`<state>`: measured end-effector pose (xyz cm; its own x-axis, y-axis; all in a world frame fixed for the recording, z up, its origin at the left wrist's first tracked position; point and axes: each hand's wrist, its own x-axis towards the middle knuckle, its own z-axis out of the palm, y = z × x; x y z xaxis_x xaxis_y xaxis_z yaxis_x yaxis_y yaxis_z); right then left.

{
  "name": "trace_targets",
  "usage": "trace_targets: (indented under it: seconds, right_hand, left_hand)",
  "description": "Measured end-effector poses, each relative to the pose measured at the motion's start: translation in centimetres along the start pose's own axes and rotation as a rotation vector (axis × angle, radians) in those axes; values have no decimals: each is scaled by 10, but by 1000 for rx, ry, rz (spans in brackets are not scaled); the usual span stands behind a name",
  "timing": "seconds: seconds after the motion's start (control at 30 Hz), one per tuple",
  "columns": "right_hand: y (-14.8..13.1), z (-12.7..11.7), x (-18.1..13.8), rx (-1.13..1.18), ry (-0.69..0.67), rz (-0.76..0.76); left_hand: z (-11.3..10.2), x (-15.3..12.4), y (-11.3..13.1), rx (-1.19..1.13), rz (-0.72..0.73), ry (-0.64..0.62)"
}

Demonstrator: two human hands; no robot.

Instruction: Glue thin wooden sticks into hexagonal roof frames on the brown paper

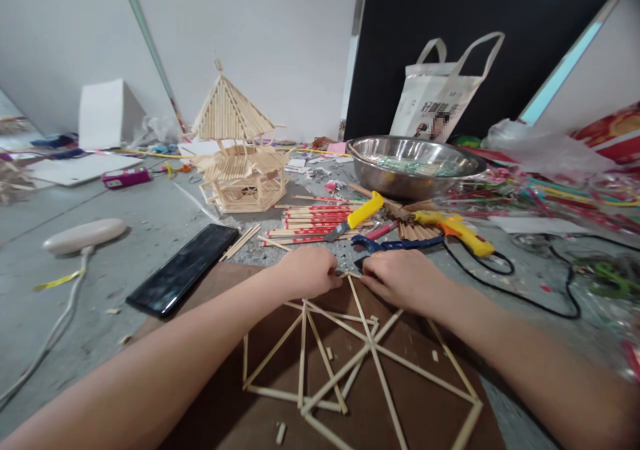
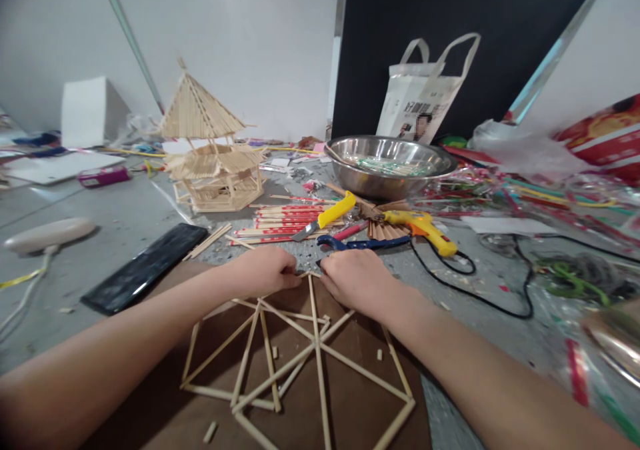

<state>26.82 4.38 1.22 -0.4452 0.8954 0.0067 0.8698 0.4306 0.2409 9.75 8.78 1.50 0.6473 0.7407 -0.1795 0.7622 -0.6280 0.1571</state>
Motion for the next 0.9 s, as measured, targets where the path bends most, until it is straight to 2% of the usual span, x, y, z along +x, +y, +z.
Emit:
trace_targets:
  seconds: [0.9]
  right_hand:
    - [-3, -1, 0, -1, -14, 17]
  left_hand:
    - [4, 3, -5, -51, 28, -6]
